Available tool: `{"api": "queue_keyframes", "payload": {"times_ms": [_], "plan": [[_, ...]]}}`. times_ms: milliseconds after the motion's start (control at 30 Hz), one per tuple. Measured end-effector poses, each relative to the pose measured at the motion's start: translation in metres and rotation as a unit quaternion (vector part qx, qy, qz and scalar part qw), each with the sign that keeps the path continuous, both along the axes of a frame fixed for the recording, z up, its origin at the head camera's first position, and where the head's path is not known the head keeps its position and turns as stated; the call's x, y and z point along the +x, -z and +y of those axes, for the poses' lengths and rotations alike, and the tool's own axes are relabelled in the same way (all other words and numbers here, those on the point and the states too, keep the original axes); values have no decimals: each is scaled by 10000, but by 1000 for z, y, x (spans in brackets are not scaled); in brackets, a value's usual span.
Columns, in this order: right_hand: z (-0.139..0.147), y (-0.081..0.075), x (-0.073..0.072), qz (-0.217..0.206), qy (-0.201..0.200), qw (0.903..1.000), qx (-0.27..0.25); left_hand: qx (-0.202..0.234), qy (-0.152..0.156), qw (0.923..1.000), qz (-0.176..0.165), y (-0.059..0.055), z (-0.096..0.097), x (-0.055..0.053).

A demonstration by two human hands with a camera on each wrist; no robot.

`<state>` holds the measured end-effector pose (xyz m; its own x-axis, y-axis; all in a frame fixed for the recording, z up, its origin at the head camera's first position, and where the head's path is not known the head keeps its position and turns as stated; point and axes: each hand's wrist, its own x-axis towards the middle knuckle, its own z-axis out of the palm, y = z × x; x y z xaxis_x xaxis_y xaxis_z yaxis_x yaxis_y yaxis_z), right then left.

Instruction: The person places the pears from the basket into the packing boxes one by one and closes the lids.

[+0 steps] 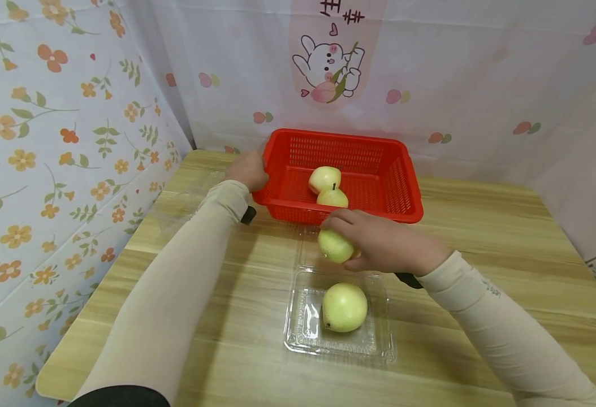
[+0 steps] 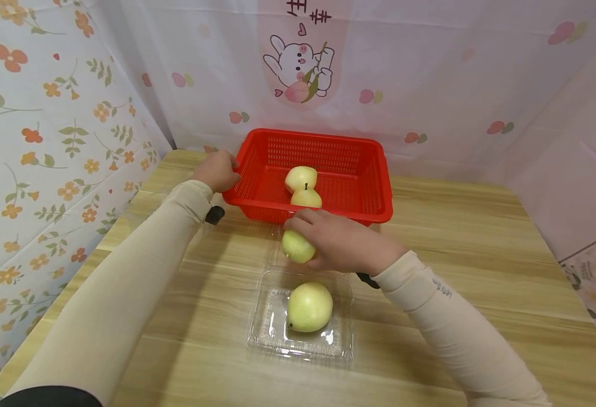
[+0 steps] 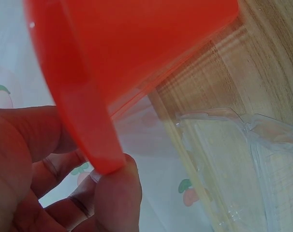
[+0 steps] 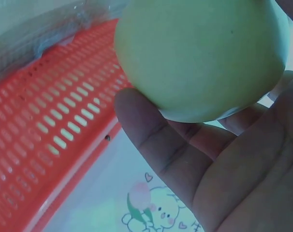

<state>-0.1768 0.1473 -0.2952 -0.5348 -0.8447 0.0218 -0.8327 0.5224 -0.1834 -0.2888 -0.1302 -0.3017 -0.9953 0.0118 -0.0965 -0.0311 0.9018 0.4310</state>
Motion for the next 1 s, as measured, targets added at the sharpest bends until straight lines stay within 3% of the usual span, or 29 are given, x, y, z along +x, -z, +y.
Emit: {"api": "queue_keyframes", "payload": {"times_ms": [400, 667, 1000], "plan": [[-11, 19, 13, -104, -346, 9993, 43, -45, 41, 10000, 26, 0, 1, -1], [-17, 21, 22, -25, -353, 9991, 254, -5, 18, 10000, -11, 0, 0, 0], [-25, 21, 37, 191, -694, 9963, 463, -10, 27, 10000, 29, 1, 0, 0]]}}
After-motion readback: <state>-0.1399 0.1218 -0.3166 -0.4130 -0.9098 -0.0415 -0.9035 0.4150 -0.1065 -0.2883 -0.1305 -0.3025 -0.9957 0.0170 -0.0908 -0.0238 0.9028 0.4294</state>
